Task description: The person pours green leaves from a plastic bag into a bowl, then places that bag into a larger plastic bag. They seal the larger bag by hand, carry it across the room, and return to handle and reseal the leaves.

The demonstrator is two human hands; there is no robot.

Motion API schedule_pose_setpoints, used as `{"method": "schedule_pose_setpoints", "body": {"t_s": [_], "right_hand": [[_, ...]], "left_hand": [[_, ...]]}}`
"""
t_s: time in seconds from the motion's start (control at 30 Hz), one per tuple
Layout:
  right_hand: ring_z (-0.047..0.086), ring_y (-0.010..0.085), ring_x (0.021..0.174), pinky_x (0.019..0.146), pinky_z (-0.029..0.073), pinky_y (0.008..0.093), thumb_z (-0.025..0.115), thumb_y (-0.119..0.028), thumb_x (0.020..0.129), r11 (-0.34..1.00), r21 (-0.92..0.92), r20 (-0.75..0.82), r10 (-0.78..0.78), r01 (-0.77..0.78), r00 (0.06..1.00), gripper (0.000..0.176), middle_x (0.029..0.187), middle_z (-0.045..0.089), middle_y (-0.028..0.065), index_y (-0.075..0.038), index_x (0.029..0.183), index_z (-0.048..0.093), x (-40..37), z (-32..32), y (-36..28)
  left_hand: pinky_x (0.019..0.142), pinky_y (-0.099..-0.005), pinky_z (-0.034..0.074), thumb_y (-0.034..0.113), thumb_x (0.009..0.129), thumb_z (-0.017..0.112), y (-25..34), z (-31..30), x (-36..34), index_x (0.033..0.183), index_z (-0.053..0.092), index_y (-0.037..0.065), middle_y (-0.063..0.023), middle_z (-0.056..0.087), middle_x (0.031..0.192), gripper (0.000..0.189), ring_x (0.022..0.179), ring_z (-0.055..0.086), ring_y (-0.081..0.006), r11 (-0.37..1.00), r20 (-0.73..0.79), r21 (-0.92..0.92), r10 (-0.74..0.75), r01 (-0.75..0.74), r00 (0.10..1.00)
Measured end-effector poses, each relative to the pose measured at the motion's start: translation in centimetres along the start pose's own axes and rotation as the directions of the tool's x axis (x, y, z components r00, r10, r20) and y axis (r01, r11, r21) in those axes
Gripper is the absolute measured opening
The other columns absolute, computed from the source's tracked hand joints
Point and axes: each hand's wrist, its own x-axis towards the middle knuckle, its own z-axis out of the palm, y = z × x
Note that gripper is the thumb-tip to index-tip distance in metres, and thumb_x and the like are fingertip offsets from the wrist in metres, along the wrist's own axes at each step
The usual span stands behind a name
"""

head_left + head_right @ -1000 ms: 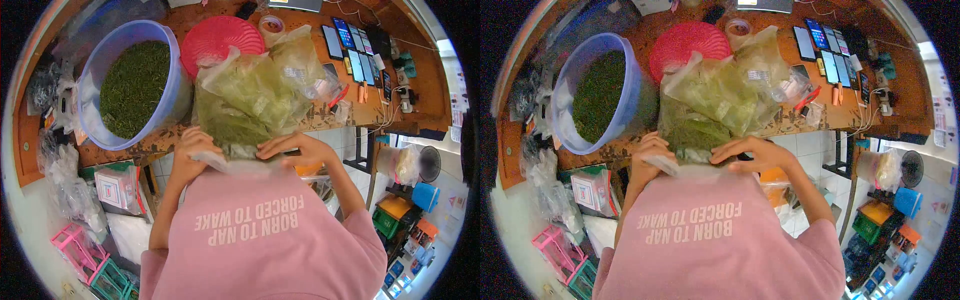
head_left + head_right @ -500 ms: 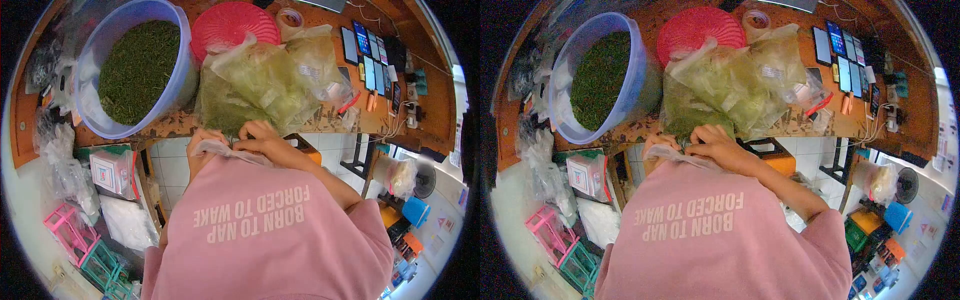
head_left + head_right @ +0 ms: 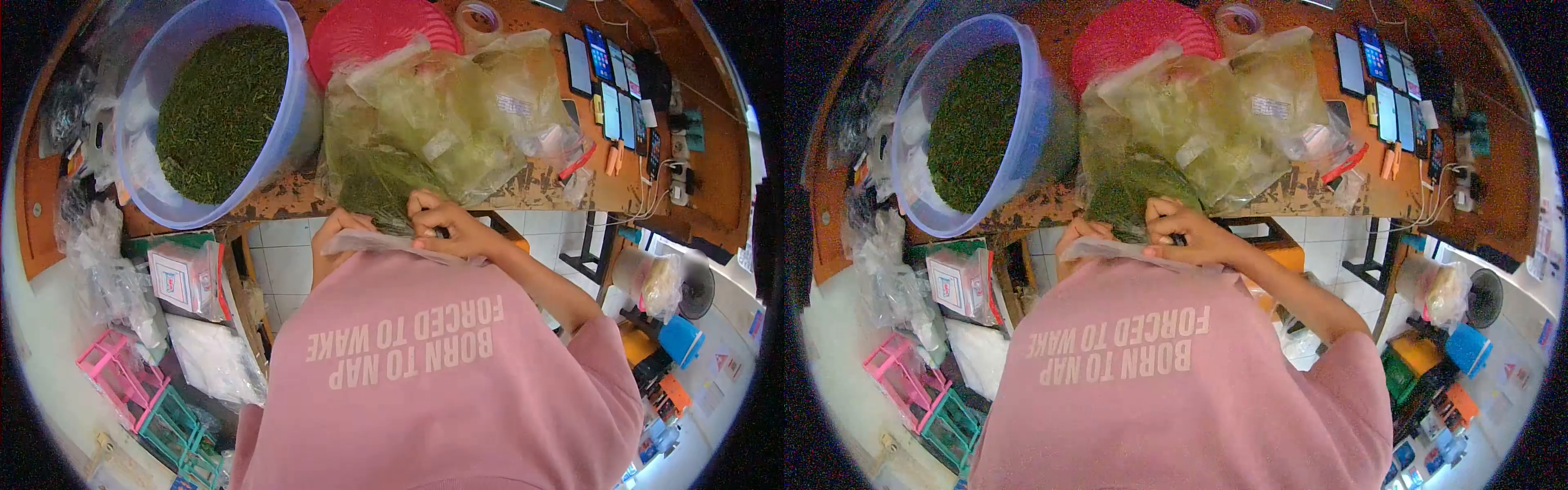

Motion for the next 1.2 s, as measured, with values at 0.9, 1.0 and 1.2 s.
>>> {"method": "schedule_pose_setpoints", "body": {"t_s": [0.9,1.0,1.2], "right_hand": [[0.048,0.0201,0.075,0.070,0.038,0.0324,0.055,-0.016,0.084,0.986,-0.076,0.167,0.161,-0.150,0.973,0.016,0.075,0.053,0.0067,-0.002,0.078,0.054,0.6,-3.2,-2.6],[0.050,0.0218,0.082,0.074,0.038,0.0318,0.054,-0.013,0.084,0.986,-0.147,0.214,0.105,-0.074,0.971,0.012,0.083,0.055,0.0082,-0.001,0.080,0.054,1.1,-3.8,-3.6],[0.049,0.0252,0.083,0.073,0.039,0.0336,0.050,0.000,0.079,0.950,-0.305,0.335,0.035,0.073,0.942,0.004,0.086,0.053,0.0085,-0.001,0.082,0.053,1.6,-4.1,-4.0]], "left_hand": [[0.078,-0.0302,0.038,0.025,0.076,0.059,4.2,-1.8,3.7,0.094,0.060,0.005,-0.0060,0.051,0.082,0.027,0.085,0.051,-0.0202,0.876,0.567,0.475,-0.230,-0.086,0.791],[0.083,-0.0299,0.037,0.034,0.085,0.053,6.6,-2.5,5.5,0.109,0.058,0.005,-0.0064,0.053,0.087,0.038,0.088,0.050,-0.0184,0.959,0.602,0.240,-0.271,0.152,0.751],[0.079,-0.0291,0.040,0.028,0.088,0.051,5.5,-0.7,8.3,0.111,0.058,0.007,-0.0073,0.053,0.093,0.032,0.089,0.051,-0.0178,0.924,0.713,0.381,-0.278,-0.023,0.644]]}}
